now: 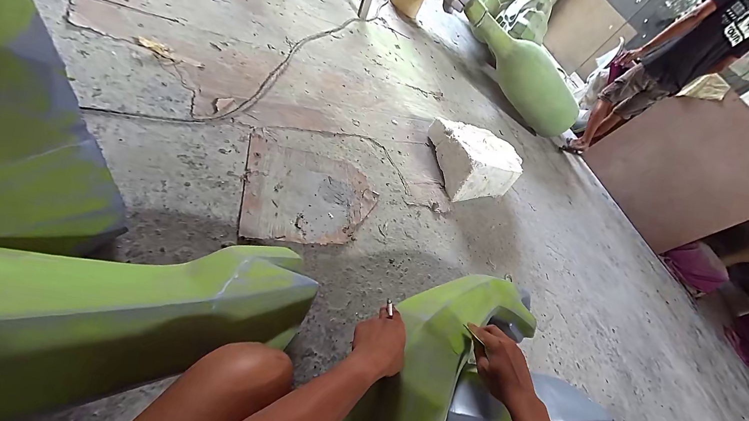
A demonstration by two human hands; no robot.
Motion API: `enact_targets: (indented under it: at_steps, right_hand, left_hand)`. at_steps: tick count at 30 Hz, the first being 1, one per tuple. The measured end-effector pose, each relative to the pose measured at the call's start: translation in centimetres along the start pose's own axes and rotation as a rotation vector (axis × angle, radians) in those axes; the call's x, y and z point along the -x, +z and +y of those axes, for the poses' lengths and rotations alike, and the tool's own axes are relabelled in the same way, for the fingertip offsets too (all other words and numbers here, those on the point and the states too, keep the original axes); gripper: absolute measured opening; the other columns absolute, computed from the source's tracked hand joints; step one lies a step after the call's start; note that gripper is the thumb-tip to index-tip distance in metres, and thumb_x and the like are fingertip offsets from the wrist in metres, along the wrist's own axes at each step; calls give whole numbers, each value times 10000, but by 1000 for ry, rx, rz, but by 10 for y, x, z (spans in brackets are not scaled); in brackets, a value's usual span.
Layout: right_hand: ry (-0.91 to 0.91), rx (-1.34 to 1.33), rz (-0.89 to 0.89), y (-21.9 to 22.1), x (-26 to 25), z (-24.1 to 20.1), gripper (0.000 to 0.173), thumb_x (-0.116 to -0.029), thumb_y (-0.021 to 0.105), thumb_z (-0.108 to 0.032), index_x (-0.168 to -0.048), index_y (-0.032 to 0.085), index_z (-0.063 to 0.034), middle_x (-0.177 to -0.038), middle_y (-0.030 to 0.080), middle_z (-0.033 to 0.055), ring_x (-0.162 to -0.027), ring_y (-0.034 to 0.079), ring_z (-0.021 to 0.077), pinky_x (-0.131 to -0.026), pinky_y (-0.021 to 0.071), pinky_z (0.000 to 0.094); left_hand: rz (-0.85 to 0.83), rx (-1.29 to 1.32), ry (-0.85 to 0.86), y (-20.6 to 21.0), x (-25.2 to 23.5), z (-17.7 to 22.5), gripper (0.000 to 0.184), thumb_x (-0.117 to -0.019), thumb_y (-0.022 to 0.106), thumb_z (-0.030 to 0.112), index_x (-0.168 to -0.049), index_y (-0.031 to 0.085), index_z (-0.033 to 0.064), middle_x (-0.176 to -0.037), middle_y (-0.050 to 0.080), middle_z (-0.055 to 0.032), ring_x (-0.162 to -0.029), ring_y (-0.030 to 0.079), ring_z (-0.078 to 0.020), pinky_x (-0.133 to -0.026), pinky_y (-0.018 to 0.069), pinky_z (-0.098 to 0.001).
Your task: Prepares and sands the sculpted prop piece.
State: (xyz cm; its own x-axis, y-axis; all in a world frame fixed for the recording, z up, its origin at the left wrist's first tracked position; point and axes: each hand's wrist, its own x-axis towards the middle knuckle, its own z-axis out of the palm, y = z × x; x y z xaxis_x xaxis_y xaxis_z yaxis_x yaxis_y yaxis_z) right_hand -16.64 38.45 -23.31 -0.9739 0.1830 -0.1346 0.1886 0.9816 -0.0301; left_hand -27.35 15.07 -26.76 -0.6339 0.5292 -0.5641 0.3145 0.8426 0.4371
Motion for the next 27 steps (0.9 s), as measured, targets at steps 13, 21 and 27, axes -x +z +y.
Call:
enact_targets:
  at_steps: [13,21,27]
  right_hand:
    - [-116,-116,-48,-3,37,-34,371,-970,511,-207,-1258,728,-296,-1122,698,13,-1029,671,152,-887,575,387]
    - [-70,-92,82,6,-5,4,345,-1004,510,-219,-1257,744,-236,-1129,740,17,-1042,702,150,-931,574,385]
    - [-56,95,-69,5,16,-12,418,-943,568,-170,-1334,700,-234,-1181,711,63,-1015,710,240,-843,592,458]
  left_hand:
    - [-18,13,16,-5,1,0,924,-784,735,248,-1547,299,-36,-1334,604,-248,-1129,655,-417,-868,547,-597]
    - [-6,1,-2,-1,-2,4,941,-781,733,228,-1560,279,-39,-1375,575,-257,-1143,648,-419,-870,552,-585]
    - [-23,-2,5,-2,-1,4,909,-774,743,230,-1529,317,-43,-1343,599,-246,-1147,652,-405,-871,548,-588]
